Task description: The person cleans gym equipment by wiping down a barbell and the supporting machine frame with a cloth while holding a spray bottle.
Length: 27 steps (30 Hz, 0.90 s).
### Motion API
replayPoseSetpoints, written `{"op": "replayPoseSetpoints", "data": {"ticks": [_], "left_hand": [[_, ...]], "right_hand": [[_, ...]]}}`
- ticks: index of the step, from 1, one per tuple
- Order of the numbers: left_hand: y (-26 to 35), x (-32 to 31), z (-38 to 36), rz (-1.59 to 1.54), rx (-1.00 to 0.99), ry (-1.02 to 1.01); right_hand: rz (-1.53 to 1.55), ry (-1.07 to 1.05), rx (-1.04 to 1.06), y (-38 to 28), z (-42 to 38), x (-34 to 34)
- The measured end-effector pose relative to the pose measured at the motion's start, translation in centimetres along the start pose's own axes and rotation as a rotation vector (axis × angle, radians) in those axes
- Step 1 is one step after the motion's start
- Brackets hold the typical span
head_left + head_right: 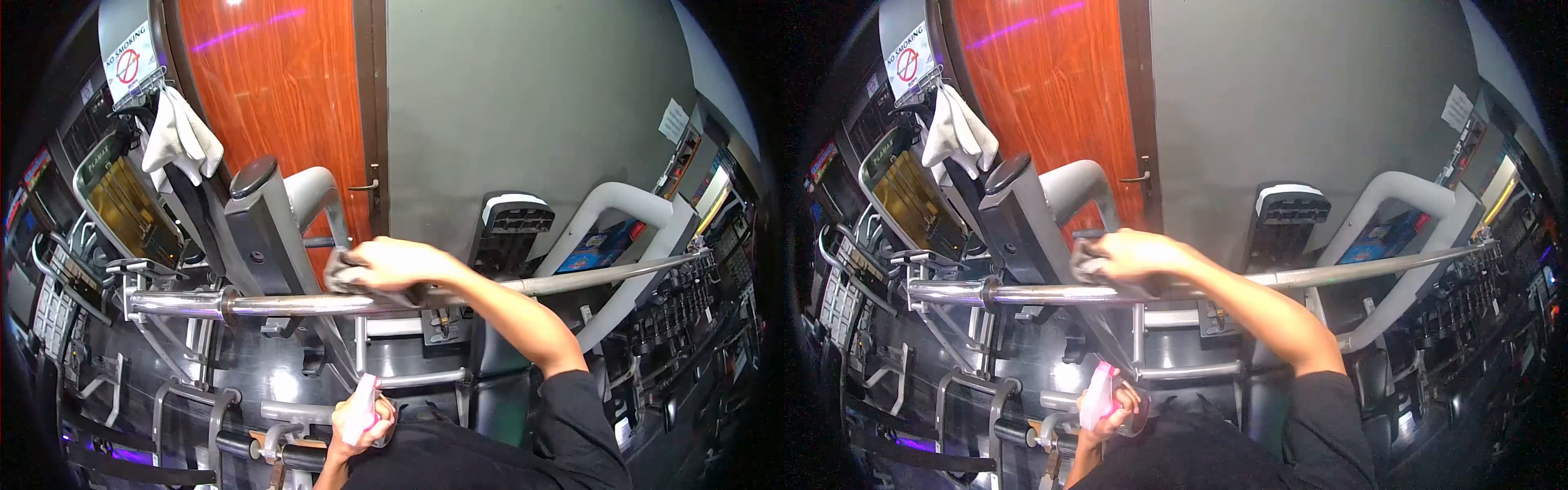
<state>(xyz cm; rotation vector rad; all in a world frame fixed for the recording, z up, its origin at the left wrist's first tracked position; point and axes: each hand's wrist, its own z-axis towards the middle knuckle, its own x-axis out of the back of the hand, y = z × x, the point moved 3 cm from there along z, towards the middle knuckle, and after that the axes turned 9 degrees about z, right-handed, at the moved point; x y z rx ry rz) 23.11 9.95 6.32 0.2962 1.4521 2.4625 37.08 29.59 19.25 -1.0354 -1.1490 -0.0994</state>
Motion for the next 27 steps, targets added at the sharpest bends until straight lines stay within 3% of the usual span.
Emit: {"op": "replayPoseSetpoints", "data": {"ticks": [4, 7, 8, 12, 14, 16, 18, 20, 21, 24, 27], "left_hand": [[0.1, 0.4, -1.1, -0.096, 0.084, 0.099], [-0.2, 0.9, -2.0, -0.12, 0.107, 0.119], [-0.3, 1.2, -2.1, -0.147, 0.128, 0.146], [-1.9, 2.4, -2.7, -0.121, 0.147, 0.105], [-1.9, 2.8, -2.0, -0.107, 0.149, 0.083], [-2.6, 3.0, -1.8, -0.065, 0.2, -0.022], [-2.6, 2.9, -0.9, -0.12, 0.215, 0.013], [-3.0, 3.1, -0.5, -0.177, 0.238, 0.054], [-3.4, 3.2, -0.4, -0.175, 0.25, 0.062], [-4.0, 3.0, 0.3, -0.18, 0.24, 0.094], [-4.4, 3.0, 1.3, -0.156, 0.223, 0.096]], "right_hand": [[0.21, -0.058, -0.096, -4.2, 2.3, -1.4], [0.296, -0.251, 0.144, -1.8, 2.2, -2.1], [0.328, -0.266, 0.137, -1.5, 1.2, -1.5], [0.375, -0.422, 0.008, 2.0, -3.8, 1.6], [0.206, -0.484, -0.239, 5.5, -7.2, 3.6], [0.195, -0.508, -0.468, 3.5, -11.3, 6.5], [0.213, -0.357, -0.519, 2.8, -15.0, 8.2], [0.184, -0.142, -0.402, 4.4, -18.3, 8.5], [0.107, 0.017, -0.23, 4.1, -19.2, 8.6], [0.0, 0.545, -0.155, 1.2, -20.8, 6.5], [0.332, 1.087, 0.116, 2.2, -24.1, 0.2]]}}
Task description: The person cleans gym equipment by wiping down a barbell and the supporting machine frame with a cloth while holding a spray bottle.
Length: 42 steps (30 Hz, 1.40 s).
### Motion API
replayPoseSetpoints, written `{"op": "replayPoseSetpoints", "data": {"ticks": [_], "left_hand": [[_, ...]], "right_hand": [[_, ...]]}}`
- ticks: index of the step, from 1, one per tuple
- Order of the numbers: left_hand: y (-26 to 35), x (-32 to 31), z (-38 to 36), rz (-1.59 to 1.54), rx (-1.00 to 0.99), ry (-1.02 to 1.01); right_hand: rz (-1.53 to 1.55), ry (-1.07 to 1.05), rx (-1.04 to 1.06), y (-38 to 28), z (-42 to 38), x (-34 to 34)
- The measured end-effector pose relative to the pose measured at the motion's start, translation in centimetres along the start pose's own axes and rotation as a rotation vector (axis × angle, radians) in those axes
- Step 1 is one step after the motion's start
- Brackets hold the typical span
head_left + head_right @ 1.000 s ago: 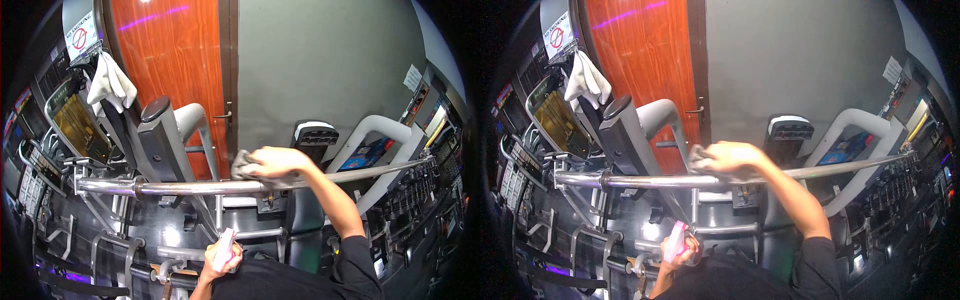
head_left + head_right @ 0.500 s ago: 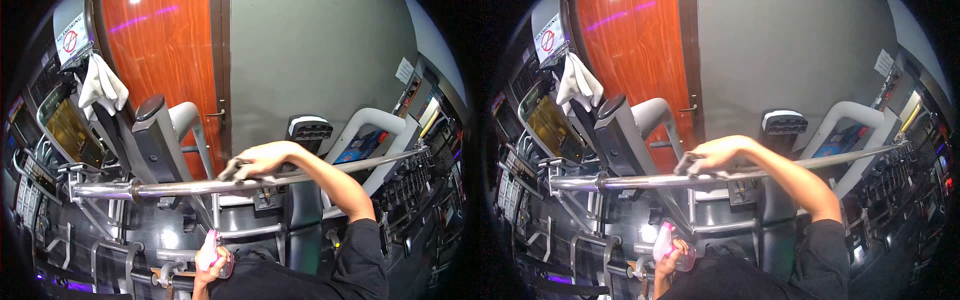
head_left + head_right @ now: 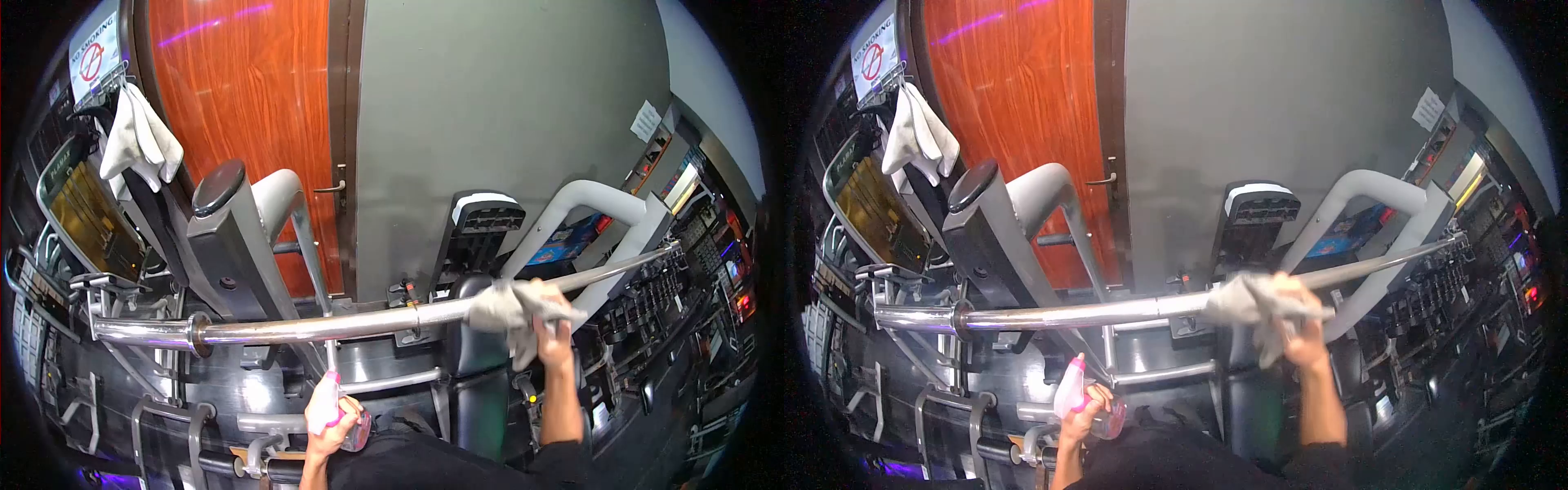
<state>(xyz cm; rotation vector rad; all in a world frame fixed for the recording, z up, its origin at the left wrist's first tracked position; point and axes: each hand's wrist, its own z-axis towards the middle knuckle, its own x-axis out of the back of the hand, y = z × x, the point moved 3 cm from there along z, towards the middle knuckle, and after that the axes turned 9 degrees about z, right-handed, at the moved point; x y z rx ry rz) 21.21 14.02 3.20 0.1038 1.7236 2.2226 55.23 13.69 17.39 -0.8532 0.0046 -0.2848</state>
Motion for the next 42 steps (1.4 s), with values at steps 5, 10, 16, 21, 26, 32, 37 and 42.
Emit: {"op": "replayPoseSetpoints", "data": {"ticks": [5, 10, 16, 21, 26, 32, 37, 42], "left_hand": [[-0.3, 0.9, -0.3, 0.101, 0.013, 0.007], [-0.1, 1.3, -1.7, 0.131, -0.073, 0.117], [-1.1, 0.3, -3.5, 0.221, -0.097, 0.201], [-0.8, -1.8, -2.5, 0.315, -0.146, 0.305], [-0.7, -3.4, -1.4, 0.21, -0.132, 0.433], [-0.5, -3.3, -1.1, 0.361, -0.057, 0.477], [-0.5, -3.4, -1.5, 0.514, -0.078, 0.442], [-1.5, -4.9, -2.7, 0.496, -0.101, 0.582]], "right_hand": [[0.562, -0.018, -0.256, 1.8, -6.1, -5.8], [1.226, 0.281, -1.262, 11.0, -12.1, -12.9], [1.607, 0.205, -1.364, 14.6, -8.6, -19.0], [1.796, -0.07, -1.234, 14.8, -2.1, -22.8], [1.525, 0.04, -0.975, 14.6, 3.6, -26.8], [0.482, -0.183, 0.565, 10.5, 8.6, -33.3], [0.373, -0.286, 0.528, 17.2, 0.0, -34.2], [0.761, -0.639, -0.292, 21.6, -9.5, -31.1]]}}
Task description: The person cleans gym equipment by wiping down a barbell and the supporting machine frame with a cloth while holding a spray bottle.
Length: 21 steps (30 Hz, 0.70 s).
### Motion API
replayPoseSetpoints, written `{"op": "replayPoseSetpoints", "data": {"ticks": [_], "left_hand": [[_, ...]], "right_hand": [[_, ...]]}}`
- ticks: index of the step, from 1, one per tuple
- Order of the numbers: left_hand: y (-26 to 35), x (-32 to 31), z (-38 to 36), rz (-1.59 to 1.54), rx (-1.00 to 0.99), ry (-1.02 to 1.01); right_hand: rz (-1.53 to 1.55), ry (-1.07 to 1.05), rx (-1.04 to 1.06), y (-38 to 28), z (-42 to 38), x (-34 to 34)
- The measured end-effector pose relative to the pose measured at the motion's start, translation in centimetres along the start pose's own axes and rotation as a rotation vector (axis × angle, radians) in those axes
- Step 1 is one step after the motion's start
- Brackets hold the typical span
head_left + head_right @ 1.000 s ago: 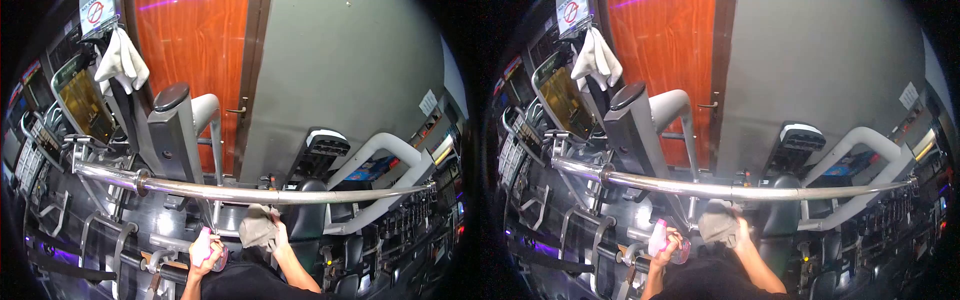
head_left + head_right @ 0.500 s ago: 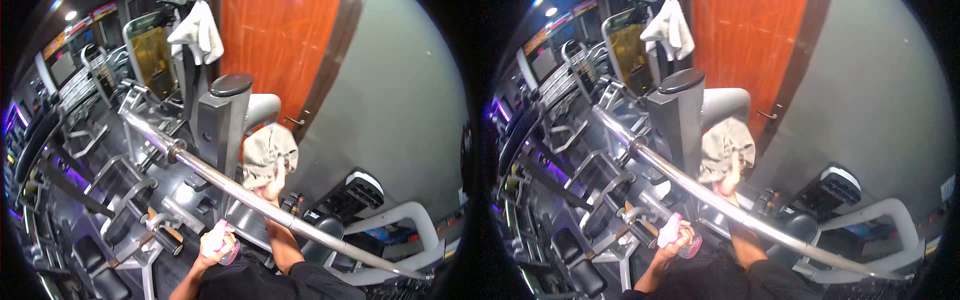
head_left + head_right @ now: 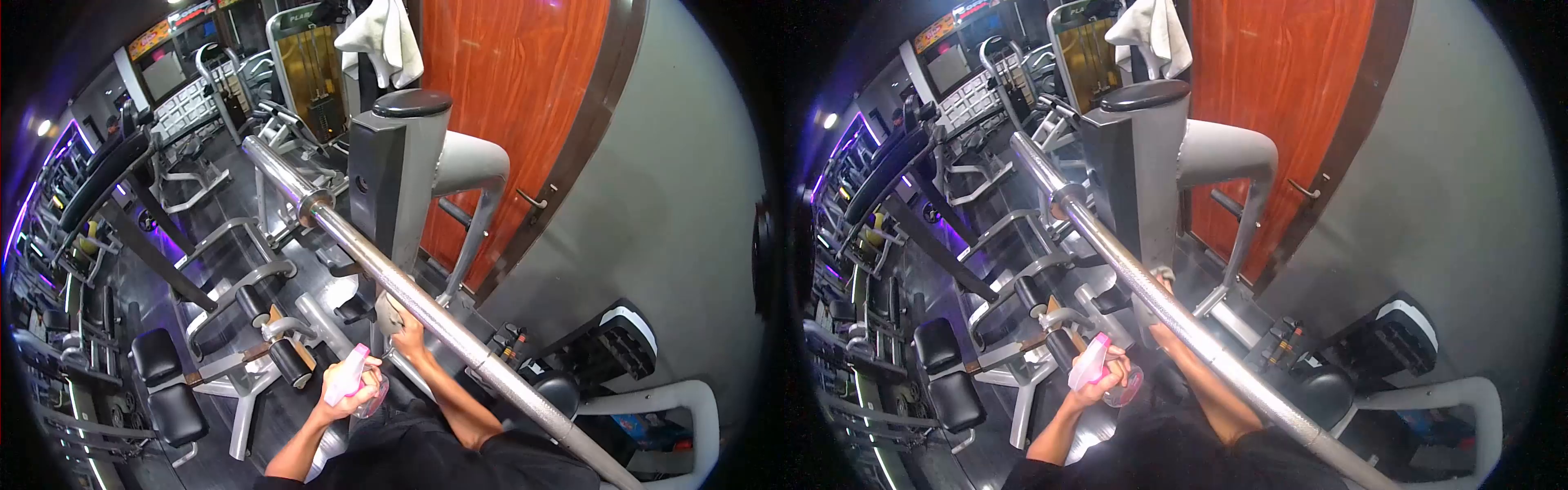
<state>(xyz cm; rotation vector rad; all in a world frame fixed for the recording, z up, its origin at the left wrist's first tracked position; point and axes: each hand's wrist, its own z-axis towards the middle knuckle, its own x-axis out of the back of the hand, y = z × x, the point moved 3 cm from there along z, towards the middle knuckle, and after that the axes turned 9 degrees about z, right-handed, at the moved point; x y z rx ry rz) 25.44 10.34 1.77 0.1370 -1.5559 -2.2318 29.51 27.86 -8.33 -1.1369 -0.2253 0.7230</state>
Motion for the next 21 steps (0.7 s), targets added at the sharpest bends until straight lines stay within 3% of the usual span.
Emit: {"op": "replayPoseSetpoints", "data": {"ticks": [1, 2, 4, 5, 7, 9, 11, 12, 13, 15, 16, 17, 19, 21], "left_hand": [[-0.9, -0.3, -0.9, -0.094, 0.041, 0.063], [-1.4, -0.6, -1.8, -0.188, 0.08, 0.125], [-1.1, -1.6, -2.6, -0.264, 0.066, 0.19], [-1.1, -2.0, -3.0, -0.347, 0.059, 0.249], [-1.2, -2.6, -3.9, -0.28, 0.106, 0.286], [-1.5, -2.7, -4.8, -0.232, 0.065, 0.255], [-0.4, -2.2, -5.0, -0.158, 0.076, 0.236], [0.2, -1.8, -4.8, -0.09, 0.082, 0.209], [1.0, -1.2, -4.6, -0.085, 0.076, 0.221], [2.1, -0.1, -4.2, 0.133, 0.077, 0.071], [1.5, 0.4, -4.3, 0.182, -0.01, 0.047], [1.5, 0.5, -4.4, 0.086, 0.108, 0.086], [1.0, 0.5, -4.2, -0.069, 0.093, 0.15], [0.5, 0.3, -4.0, 0.015, 0.047, 0.162]], "right_hand": [[-0.202, -0.017, 0.001, -0.7, -1.1, 0.6], [-0.199, -0.026, 0.004, -0.4, -2.1, 1.1], [-0.321, 0.301, -0.174, 1.8, -3.0, 2.9], [-0.316, 0.287, -0.165, -0.3, -1.3, 2.2], [0.159, 0.462, -0.41, -6.2, 2.2, 0.5], [0.564, 0.234, -0.233, 1.4, 2.5, 1.0], [-0.27, 0.041, 0.461, -6.3, 6.7, -1.2], [-0.367, 0.123, 0.478, -8.7, 7.0, -3.1], [-0.117, 0.145, 0.597, -5.2, 6.0, -3.4], [-0.089, 0.011, 0.099, -1.8, 3.2, -3.1], [-0.344, -0.064, 0.532, -2.0, 1.5, -2.7], [-0.431, -0.104, 0.445, -1.2, 0.1, -2.3], [-0.524, -0.183, 0.399, 1.5, -1.9, -1.0], [-0.433, -0.192, 0.357, 1.0, -2.4, -0.3]]}}
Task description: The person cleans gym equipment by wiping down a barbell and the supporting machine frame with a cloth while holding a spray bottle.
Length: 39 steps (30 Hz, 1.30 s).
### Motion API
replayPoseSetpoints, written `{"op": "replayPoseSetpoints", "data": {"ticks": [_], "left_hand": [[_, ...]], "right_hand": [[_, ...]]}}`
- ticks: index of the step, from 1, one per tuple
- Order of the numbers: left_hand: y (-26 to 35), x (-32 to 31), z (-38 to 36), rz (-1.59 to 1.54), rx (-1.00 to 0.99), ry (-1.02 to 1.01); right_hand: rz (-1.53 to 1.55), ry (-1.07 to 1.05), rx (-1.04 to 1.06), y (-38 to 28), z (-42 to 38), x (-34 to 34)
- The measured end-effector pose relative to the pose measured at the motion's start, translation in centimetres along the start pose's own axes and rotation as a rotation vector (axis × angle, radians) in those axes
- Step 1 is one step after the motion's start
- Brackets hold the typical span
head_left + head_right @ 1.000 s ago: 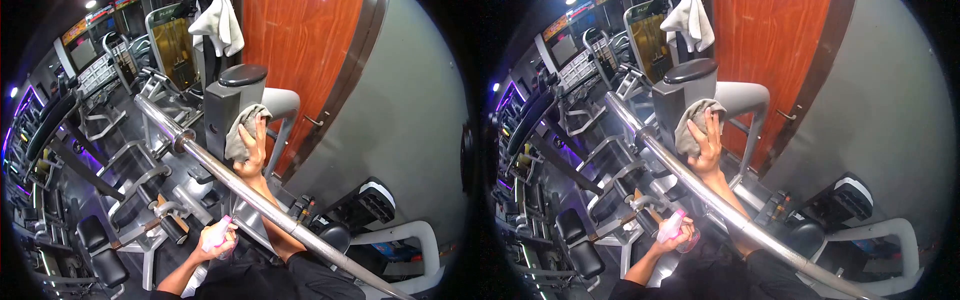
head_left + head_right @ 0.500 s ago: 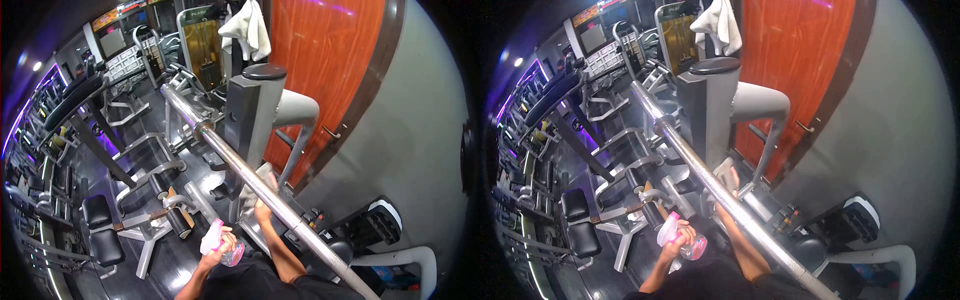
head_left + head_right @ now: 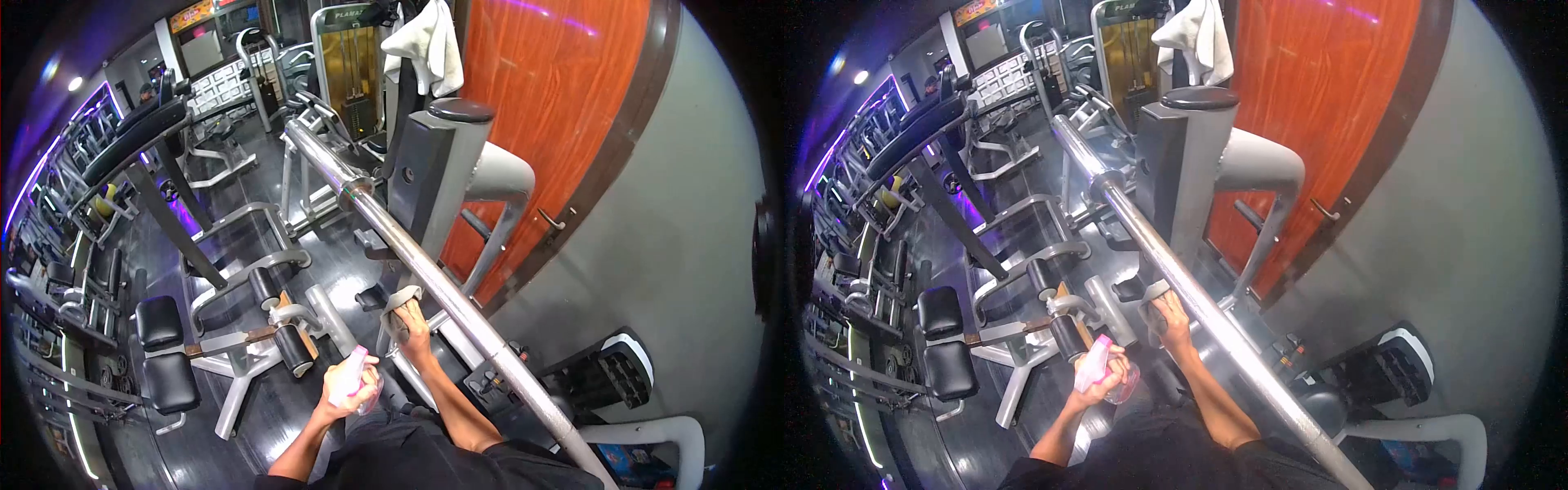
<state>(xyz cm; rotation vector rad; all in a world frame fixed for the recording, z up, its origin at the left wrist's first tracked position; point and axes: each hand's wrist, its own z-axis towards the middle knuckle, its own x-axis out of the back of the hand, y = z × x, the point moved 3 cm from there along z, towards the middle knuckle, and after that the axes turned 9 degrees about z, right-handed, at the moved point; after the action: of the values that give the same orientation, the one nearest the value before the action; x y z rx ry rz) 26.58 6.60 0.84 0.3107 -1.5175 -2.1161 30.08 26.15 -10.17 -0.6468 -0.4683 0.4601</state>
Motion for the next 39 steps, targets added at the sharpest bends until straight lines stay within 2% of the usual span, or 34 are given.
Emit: {"op": "replayPoseSetpoints", "data": {"ticks": [2, 4, 7, 8, 10, 12, 13, 14, 15, 16, 17, 18, 19, 20, 22, 24, 25, 26, 28, 29, 31, 32, 33, 34, 35, 38, 39], "left_hand": [[0.0, -0.5, 0.1, -0.007, -0.05, 0.089], [-0.2, -1.3, -0.1, -0.041, -0.035, 0.096], [-0.5, -2.1, -0.7, -0.159, -0.023, 0.099], [-0.5, -2.4, -0.9, -0.159, -0.027, 0.096], [-0.6, -2.8, -1.6, -0.18, -0.002, 0.095], [-0.9, -3.1, -2.6, -0.121, 0.065, 0.056], [-1.0, -3.3, -2.9, -0.098, 0.052, 0.037], [-1.2, -3.6, -3.3, -0.075, 0.041, 0.019], [-1.3, -3.7, -3.8, -0.094, 0.06, 0.024], [-1.3, -3.9, -4.0, -0.132, 0.065, 0.034], [-1.5, -4.0, -4.3, -0.132, 0.078, 0.03], [-1.7, -4.1, -4.6, -0.133, 0.091, 0.029], [-1.8, -4.1, -4.9, -0.13, 0.088, 0.03], [-1.8, -4.2, -5.0, -0.095, 0.1, 0.031], [-1.6, -4.0, -4.8, -0.049, 0.105, 0.035], [-1.3, -3.8, -4.8, -0.095, 0.158, 0.079], [-1.4, -3.7, -4.7, -0.143, 0.162, 0.092], [-1.5, -3.6, -4.7, -0.137, 0.161, 0.1], [-1.6, -3.4, -4.2, -0.116, 0.152, 0.076], [-1.5, -3.2, -3.9, -0.11, 0.149, 0.079], [-1.2, -3.0, -3.6, -0.086, 0.147, 0.081], [-1.1, -2.9, -3.4, -0.086, 0.142, 0.076], [-1.1, -2.9, -3.2, -0.123, 0.151, 0.097], [-1.2, -2.8, -3.1, -0.161, 0.159, 0.118], [-1.3, -2.8, -2.9, -0.162, 0.154, 0.116], [-1.6, -3.1, -2.7, -0.167, 0.137, 0.085], [-2.0, -3.2, -2.7, -0.172, 0.136, 0.068]], "right_hand": [[0.035, -0.049, -0.076, 0.0, -0.2, 0.6], [0.029, -0.047, -0.073, -0.2, -0.4, 1.0], [0.181, -0.112, -0.32, 1.0, -2.2, 1.7], [0.18, -0.108, -0.316, 2.6, -4.2, 1.1], [0.257, 0.305, -0.615, 9.0, -9.4, -0.1], [0.51, 0.514, -1.041, 11.3, -10.3, 0.4], [1.202, 0.662, -1.056, 6.2, -6.0, 1.7], [1.312, 0.632, -0.97, 7.6, -5.4, 2.6], [1.403, 0.812, -0.849, 4.8, -1.3, 4.0], [1.391, 0.683, -0.816, 6.5, -1.0, 5.2], [1.34, 0.831, -0.815, 6.5, 1.8, 6.0], [0.832, 0.738, -0.632, 6.0, 3.2, 7.2], [0.348, 0.503, -0.653, 5.4, 4.1, 8.2], [-0.129, 0.257, -0.64, 0.7, 8.3, 9.3], [0.427, 0.341, -0.188, 0.1, 13.2, 8.3], [-0.14, 0.387, 0.486, -6.1, 19.0, 8.4], [-0.088, 0.225, 0.419, -4.7, 18.8, 7.7], [-0.039, 0.331, 0.497, -3.4, 18.3, 6.3], [0.416, 0.416, 0.069, -0.9, 15.9, 4.2], [0.583, 0.43, -0.05, 4.4, 12.6, 1.4], [0.189, 0.307, -0.025, 1.2, 7.4, 1.2], [-0.354, 0.133, 0.259, 2.7, 4.1, -0.2], [0.005, 0.246, -0.301, 4.9, 0.4, -1.6], [-0.02, 0.165, -0.217, 6.2, -1.7, -1.9], [-0.054, 0.134, -0.076, 4.4, -1.0, -1.3], [-0.059, 0.216, -0.098, 7.8, -0.3, -1.2], [0.168, 0.241, -0.075, 7.5, 2.1, -0.6]]}}
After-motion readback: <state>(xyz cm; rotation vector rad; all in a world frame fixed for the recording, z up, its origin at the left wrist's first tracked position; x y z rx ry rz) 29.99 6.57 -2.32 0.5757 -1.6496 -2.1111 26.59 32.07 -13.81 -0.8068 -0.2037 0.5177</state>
